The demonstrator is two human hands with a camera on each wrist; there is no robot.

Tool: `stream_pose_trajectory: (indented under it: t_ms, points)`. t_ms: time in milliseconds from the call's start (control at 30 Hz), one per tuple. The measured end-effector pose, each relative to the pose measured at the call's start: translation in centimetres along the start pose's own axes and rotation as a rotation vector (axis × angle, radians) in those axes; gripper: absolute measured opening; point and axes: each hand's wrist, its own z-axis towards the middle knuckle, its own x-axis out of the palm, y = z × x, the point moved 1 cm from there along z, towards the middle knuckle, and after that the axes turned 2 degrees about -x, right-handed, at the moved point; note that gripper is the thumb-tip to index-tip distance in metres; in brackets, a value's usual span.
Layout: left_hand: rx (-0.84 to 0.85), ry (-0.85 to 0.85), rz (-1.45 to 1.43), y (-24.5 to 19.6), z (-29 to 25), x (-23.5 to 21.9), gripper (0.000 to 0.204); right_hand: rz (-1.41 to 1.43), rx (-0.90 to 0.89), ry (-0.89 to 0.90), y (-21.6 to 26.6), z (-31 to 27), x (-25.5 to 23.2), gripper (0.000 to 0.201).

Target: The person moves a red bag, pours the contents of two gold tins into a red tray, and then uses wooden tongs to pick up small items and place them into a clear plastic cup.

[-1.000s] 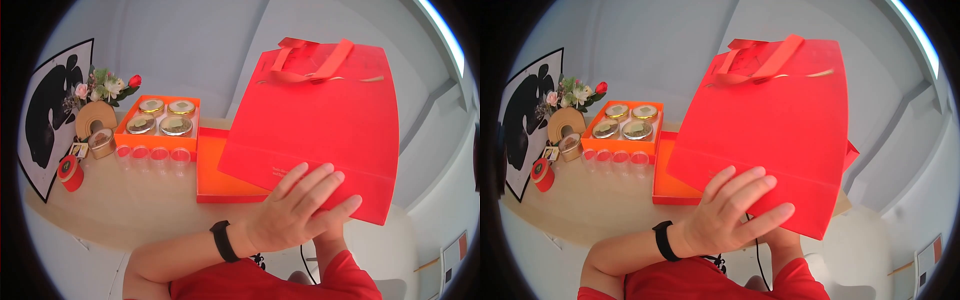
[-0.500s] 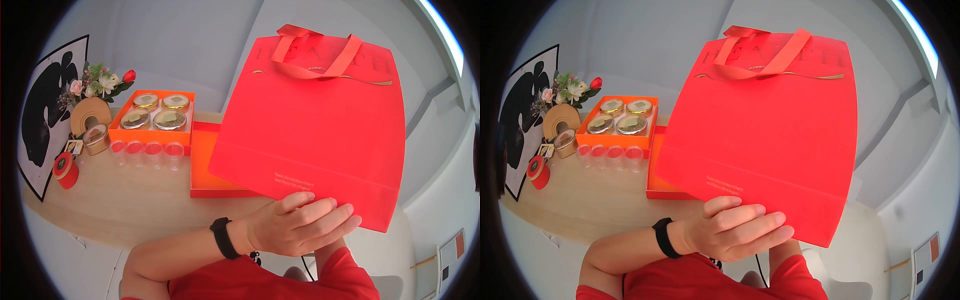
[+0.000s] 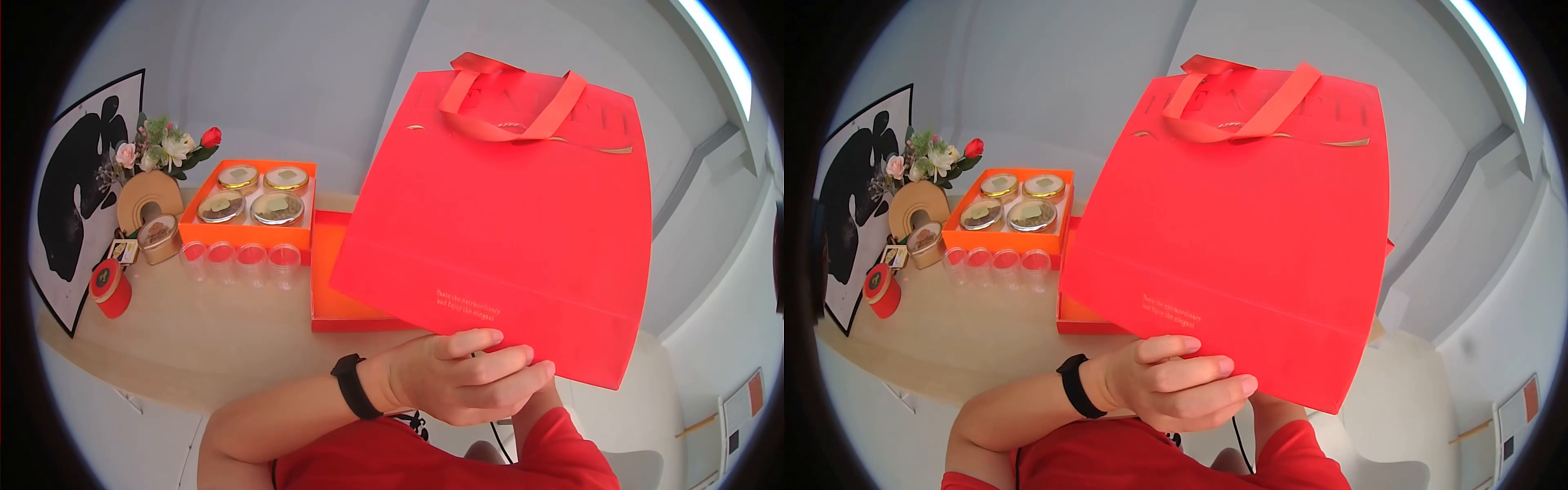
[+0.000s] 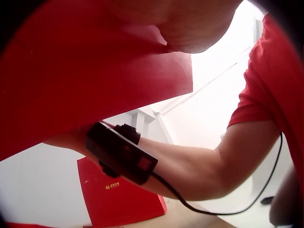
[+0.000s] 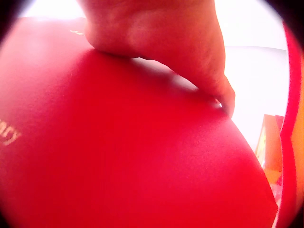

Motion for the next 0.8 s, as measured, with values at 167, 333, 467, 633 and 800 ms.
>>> stream_pose_trajectory:
  t_ms: [167, 333, 467, 633, 800]
  points:
    - [0.006, 0.022, 0.023, 0.1, 0.1, 0.1, 0.012, 0.001, -0.017, -0.014, 0.4, -0.2, 0.1, 0.062]
    - [-0.002, -0.001, -0.008, 0.5, 0.0, 0.1, 0.033, 0.015, -0.037, -0.033, 0.4, -0.3, 0.0, 0.061]
    - [-0.112, -0.008, -0.034, 1.4, 0.6, -0.8, 0.053, 0.025, -0.065, -0.055, 0.6, -0.4, -0.1, 0.06]
    - [-0.39, -0.184, -0.106, 4.8, 1.1, -0.9, 0.076, 0.05, -0.115, -0.094, 0.9, -0.4, 0.3, 0.059]
    - [-0.837, 0.061, -0.342, 8.0, -2.5, -2.8, 0.076, 0.078, -0.25, -0.202, 1.5, 0.0, 2.0, 0.058]
